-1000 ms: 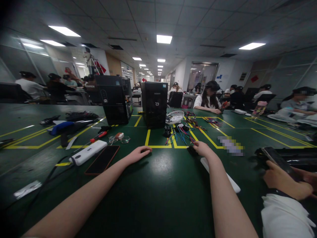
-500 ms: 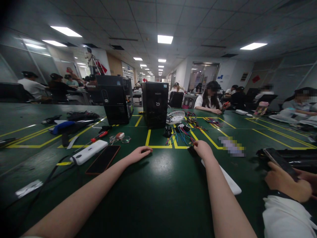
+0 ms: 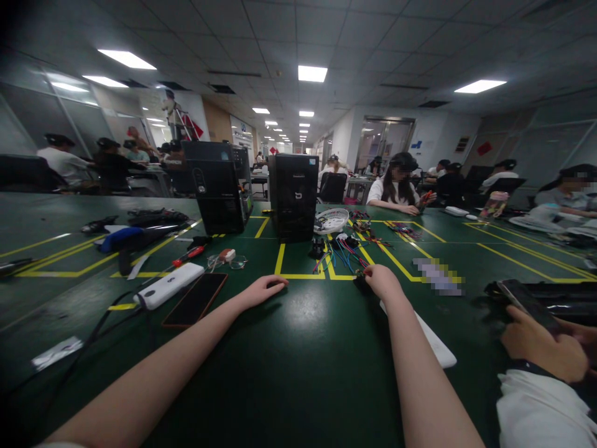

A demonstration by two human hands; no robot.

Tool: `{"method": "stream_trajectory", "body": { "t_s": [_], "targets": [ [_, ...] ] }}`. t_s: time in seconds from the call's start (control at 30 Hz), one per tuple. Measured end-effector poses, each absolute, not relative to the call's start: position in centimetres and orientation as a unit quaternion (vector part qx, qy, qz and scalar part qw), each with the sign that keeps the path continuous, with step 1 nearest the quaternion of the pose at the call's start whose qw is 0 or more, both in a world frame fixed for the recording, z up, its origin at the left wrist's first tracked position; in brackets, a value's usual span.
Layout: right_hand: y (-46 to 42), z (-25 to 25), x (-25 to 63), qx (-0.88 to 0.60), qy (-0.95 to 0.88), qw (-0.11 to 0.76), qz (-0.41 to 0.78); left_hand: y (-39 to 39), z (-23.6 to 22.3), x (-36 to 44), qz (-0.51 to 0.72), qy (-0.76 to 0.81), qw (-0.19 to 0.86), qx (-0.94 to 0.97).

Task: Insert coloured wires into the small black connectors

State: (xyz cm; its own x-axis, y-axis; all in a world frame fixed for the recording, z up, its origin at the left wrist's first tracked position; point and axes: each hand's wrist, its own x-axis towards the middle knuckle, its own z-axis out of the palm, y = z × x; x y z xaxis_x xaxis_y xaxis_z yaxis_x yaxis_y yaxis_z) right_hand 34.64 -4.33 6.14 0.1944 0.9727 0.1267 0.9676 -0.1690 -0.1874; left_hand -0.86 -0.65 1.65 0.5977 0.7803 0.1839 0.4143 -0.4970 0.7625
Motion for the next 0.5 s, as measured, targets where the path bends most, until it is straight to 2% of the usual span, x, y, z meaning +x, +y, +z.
{"method": "stream_trajectory", "body": {
  "t_s": [0.5],
  "targets": [
    [-4.31, 6.26, 33.96, -0.758, -0.645, 0.093, -0.007, -0.71, 1.74, -0.92, 0.262, 0.361, 0.35, 0.824]
  ]
}}
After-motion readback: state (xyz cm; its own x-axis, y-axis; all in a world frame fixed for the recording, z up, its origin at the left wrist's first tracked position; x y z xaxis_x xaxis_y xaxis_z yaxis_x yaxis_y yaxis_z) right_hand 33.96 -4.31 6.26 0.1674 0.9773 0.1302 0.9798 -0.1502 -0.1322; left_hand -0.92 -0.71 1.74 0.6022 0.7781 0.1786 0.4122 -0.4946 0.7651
